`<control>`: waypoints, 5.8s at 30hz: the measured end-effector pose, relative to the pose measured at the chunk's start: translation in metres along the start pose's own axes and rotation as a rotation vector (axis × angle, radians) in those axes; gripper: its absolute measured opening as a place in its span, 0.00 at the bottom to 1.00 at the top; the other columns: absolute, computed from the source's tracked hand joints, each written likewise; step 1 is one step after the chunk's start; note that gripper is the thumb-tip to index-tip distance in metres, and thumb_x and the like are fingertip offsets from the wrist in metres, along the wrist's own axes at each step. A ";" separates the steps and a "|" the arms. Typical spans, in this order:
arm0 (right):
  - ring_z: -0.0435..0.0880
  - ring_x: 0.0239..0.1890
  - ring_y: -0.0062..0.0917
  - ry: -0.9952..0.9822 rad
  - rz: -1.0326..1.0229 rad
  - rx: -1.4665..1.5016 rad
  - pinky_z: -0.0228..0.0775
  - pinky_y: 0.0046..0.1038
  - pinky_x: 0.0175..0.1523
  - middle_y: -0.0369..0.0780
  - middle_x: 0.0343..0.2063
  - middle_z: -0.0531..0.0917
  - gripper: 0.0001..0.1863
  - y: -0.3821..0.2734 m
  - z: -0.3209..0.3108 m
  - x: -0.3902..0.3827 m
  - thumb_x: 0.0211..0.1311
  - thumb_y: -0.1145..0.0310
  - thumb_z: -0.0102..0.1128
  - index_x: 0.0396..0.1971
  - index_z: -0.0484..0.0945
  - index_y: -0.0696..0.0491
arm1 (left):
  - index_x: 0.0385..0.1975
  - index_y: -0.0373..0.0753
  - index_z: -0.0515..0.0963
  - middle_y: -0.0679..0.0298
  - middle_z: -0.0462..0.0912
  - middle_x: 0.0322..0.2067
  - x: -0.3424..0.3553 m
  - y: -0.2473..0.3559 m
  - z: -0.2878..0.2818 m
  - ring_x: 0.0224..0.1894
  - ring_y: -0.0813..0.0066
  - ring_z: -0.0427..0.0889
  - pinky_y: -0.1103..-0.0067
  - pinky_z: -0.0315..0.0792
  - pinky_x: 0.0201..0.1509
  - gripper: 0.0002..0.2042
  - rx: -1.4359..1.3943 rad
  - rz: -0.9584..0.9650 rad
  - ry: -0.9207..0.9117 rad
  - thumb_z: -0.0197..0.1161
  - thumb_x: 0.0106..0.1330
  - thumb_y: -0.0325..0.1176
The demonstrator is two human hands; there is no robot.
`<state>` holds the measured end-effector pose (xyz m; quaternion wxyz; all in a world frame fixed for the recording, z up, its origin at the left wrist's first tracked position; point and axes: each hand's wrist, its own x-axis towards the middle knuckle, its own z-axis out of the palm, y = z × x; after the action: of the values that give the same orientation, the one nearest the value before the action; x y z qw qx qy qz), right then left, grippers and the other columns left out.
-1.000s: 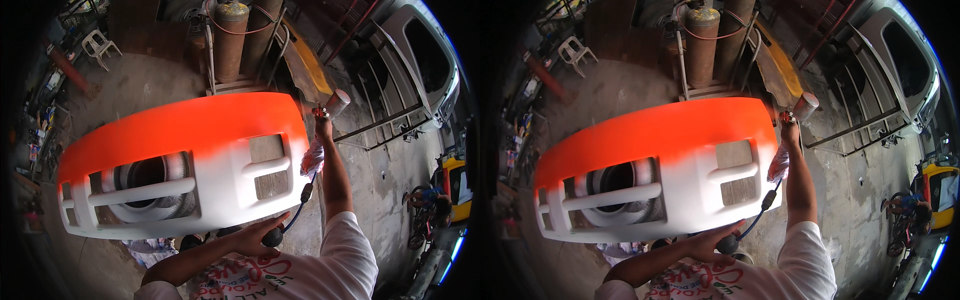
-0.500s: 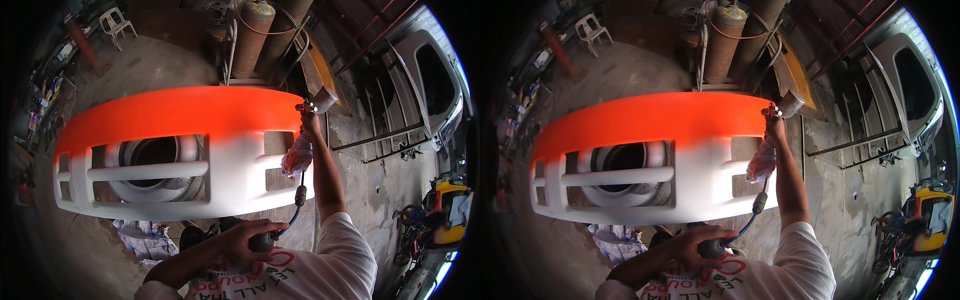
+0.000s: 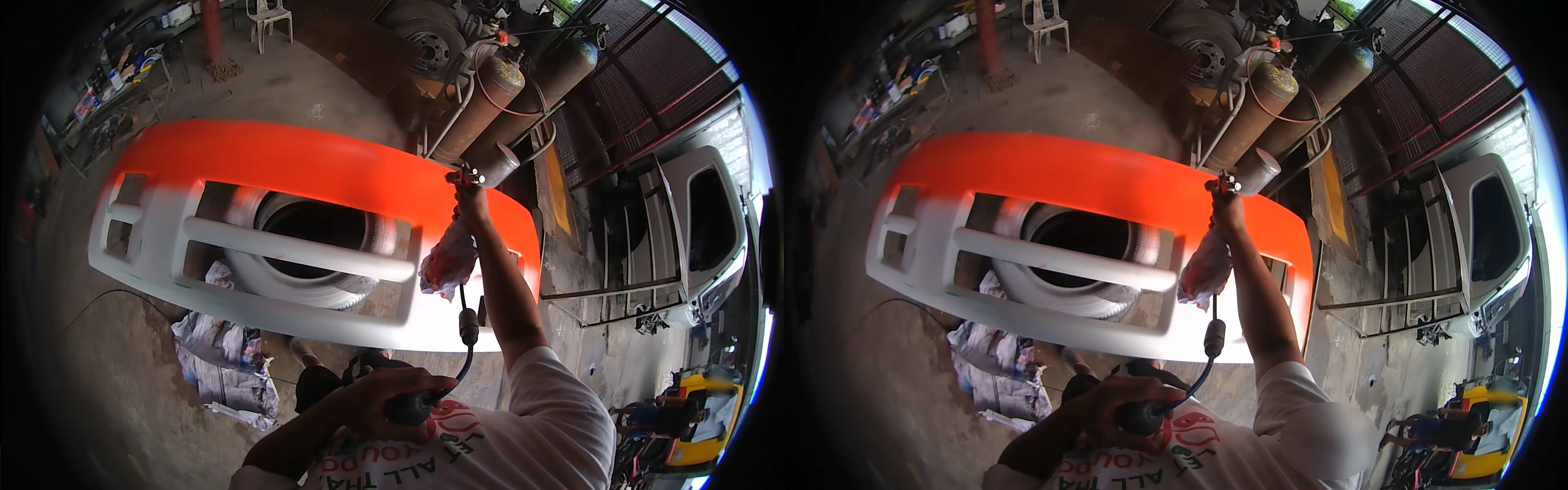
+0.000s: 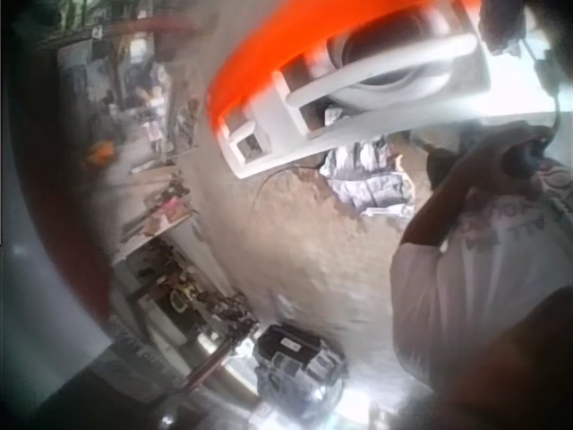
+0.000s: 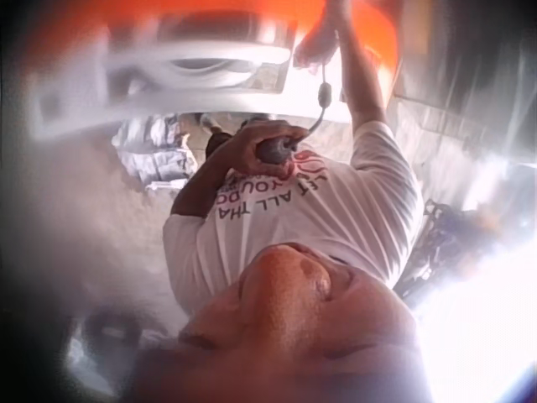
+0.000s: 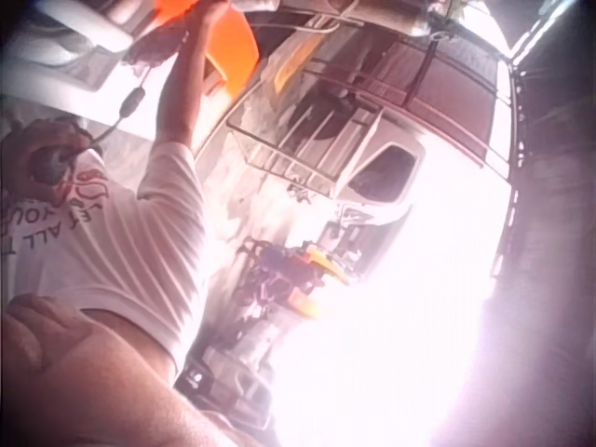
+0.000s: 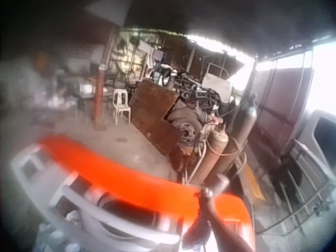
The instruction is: The person uses a spray gun to apply orange paint to a white car bumper. They move the spray gun in smooth, sweeping motions across the surface, covering the bumper with a consistent coat of paint.
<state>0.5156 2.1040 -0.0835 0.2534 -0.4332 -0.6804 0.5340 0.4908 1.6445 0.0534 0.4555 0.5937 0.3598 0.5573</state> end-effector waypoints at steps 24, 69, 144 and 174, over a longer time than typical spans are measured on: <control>0.69 0.15 0.17 -0.411 -0.226 0.071 0.63 0.29 0.19 0.32 0.19 0.70 0.09 -0.182 0.502 -0.059 0.77 0.62 0.58 0.43 0.81 0.51 | 0.70 0.35 0.72 0.54 0.86 0.46 -0.234 0.064 -0.108 0.47 0.63 0.87 0.69 0.78 0.55 0.44 0.079 0.089 0.528 0.86 0.51 0.38; 0.87 0.52 0.45 0.331 -0.055 -0.289 0.76 0.42 0.54 0.48 0.48 0.88 0.15 0.164 -0.373 0.045 0.73 0.58 0.59 0.53 0.82 0.46 | 0.82 0.38 0.44 0.51 0.56 0.78 0.256 -0.083 0.125 0.70 0.67 0.72 0.70 0.69 0.72 0.57 -0.015 -0.490 -0.396 0.81 0.58 0.30; 0.71 0.18 0.19 -0.259 -0.210 0.052 0.67 0.29 0.23 0.33 0.22 0.74 0.10 -0.131 0.392 0.012 0.78 0.61 0.56 0.46 0.82 0.49 | 0.71 0.37 0.69 0.49 0.80 0.62 -0.179 0.044 -0.167 0.60 0.60 0.85 0.67 0.83 0.62 0.45 -0.365 -0.267 0.193 0.85 0.51 0.28; 0.87 0.47 0.48 0.269 0.099 -0.416 0.76 0.45 0.49 0.52 0.40 0.86 0.15 0.124 -0.377 0.076 0.73 0.56 0.56 0.53 0.82 0.43 | 0.74 0.43 0.67 0.55 0.77 0.65 0.291 -0.122 0.139 0.63 0.71 0.81 0.71 0.77 0.65 0.38 -0.317 -0.694 -0.414 0.77 0.64 0.30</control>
<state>0.8220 2.3678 -0.0965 0.2205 -0.5760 -0.7138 0.3318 0.6732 1.9364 0.0411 0.7639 0.4595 0.3493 0.2885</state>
